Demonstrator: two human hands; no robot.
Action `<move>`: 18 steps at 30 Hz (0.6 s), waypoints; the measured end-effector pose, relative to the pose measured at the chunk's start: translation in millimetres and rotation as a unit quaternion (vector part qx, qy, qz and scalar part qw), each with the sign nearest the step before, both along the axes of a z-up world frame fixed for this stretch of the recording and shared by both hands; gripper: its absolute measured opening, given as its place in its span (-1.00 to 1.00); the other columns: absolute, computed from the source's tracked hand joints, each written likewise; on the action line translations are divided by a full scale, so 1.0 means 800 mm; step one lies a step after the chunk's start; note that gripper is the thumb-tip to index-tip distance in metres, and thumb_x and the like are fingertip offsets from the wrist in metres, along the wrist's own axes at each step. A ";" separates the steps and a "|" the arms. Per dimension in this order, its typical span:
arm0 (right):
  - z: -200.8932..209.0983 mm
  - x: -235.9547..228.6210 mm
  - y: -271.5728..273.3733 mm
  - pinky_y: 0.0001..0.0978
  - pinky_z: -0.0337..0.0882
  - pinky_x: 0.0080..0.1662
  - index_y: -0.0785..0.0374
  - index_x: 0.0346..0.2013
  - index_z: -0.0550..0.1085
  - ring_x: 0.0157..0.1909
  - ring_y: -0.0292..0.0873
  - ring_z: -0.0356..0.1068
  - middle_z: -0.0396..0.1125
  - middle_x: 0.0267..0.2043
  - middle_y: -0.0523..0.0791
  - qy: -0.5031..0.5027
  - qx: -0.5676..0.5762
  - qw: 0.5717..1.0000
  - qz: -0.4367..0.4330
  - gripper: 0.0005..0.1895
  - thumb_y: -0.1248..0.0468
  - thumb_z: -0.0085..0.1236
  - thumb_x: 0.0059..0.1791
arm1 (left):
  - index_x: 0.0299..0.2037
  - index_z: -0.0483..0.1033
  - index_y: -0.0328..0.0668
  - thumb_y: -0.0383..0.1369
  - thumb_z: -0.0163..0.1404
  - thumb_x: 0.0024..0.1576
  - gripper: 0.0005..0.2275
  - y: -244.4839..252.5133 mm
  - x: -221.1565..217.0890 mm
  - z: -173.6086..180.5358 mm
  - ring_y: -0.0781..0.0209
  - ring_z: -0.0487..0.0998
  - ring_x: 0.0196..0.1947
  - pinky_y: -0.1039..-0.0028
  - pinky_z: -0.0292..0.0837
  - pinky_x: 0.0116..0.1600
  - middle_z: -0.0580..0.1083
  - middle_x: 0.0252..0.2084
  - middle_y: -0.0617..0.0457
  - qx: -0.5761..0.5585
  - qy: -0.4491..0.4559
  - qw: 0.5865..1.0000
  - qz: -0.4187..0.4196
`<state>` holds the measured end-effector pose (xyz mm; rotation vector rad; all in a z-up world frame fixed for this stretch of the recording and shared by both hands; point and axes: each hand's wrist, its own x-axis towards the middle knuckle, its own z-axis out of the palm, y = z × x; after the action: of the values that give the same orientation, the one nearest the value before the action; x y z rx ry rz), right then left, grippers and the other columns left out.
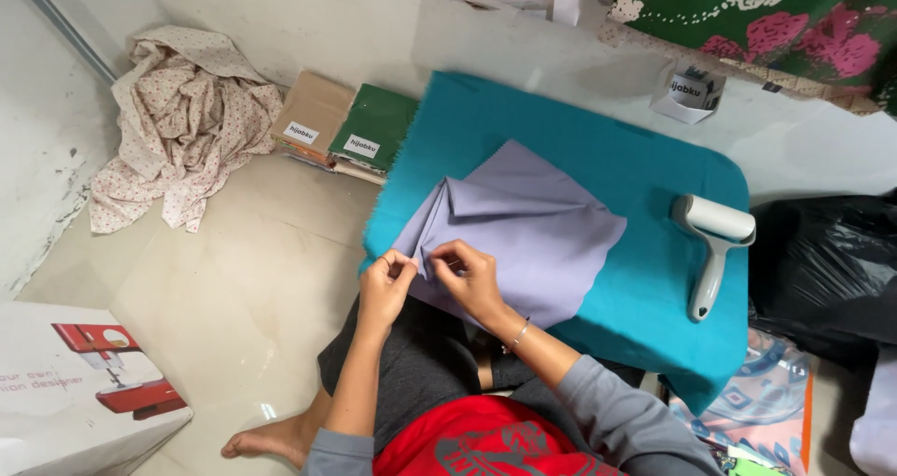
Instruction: Unfolding a piece of purple fabric, cleaning it with a lint roller, and folding it neatly.
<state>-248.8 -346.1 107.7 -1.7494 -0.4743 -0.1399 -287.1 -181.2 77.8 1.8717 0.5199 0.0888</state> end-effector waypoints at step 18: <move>0.061 -0.010 -0.093 -0.33 0.57 -0.23 0.33 -0.25 0.66 -0.28 -0.15 0.56 0.56 -0.29 0.02 -0.026 0.041 0.999 -0.020 -0.86 0.48 0.31 -0.10 | -0.12 0.56 -0.13 -0.39 0.14 0.08 -0.82 -0.072 0.008 0.100 0.01 0.60 -0.17 0.29 0.51 -0.14 0.59 -0.19 -0.05 0.005 -0.166 0.972 -0.167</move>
<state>-256.8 -420.6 156.3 -1.6785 -0.4652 -0.2293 -280.4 -238.7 158.2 1.8802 -0.0275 0.1754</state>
